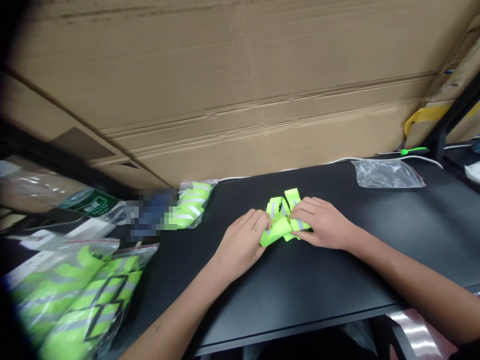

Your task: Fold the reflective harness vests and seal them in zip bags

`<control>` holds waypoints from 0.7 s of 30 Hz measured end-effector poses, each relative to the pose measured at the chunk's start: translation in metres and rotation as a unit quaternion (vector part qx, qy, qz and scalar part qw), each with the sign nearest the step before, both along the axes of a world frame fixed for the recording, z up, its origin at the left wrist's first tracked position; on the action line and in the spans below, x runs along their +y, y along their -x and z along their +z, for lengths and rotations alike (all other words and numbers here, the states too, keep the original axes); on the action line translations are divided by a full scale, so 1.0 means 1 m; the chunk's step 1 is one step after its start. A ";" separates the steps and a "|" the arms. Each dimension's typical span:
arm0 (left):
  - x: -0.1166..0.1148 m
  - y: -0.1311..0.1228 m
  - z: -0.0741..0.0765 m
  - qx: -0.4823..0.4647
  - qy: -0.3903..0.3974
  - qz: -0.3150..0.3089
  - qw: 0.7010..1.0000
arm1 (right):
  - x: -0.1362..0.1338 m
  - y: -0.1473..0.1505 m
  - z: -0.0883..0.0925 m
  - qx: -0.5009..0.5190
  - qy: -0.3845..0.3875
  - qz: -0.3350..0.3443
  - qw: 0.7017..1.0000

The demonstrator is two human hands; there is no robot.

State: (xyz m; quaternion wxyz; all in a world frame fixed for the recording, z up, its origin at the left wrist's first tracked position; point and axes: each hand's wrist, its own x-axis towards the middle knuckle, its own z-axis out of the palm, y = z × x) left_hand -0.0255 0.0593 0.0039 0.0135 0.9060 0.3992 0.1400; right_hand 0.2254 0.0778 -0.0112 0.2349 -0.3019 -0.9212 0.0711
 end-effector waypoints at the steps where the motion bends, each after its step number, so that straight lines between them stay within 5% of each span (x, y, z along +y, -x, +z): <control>1: -0.001 -0.001 0.000 0.022 -0.024 -0.008 0.999 | -0.002 0.000 -0.001 -0.027 -0.054 -0.001 0.998; 4: -0.012 0.000 0.001 0.038 -0.033 -0.027 0.998 | -0.011 0.002 -0.005 -0.105 -0.157 0.005 0.982; 6: -0.023 0.002 0.002 0.003 0.022 -0.032 0.999 | -0.018 0.004 -0.007 -0.127 -0.148 0.011 0.981; 10: -0.045 0.010 0.004 -0.086 0.166 -0.006 0.982 | -0.030 0.003 -0.004 -0.104 0.011 0.030 0.994; 14: -0.057 0.010 -0.001 -0.130 0.181 0.065 0.973 | -0.040 -0.003 0.005 -0.030 0.178 0.012 0.983; 17: -0.062 0.005 -0.002 -0.113 0.199 0.148 0.962 | -0.041 -0.005 0.010 -0.003 0.249 -0.060 0.967; 21: -0.060 -0.002 0.006 -0.074 0.277 0.180 0.941 | -0.035 -0.001 0.017 -0.029 0.300 -0.045 0.953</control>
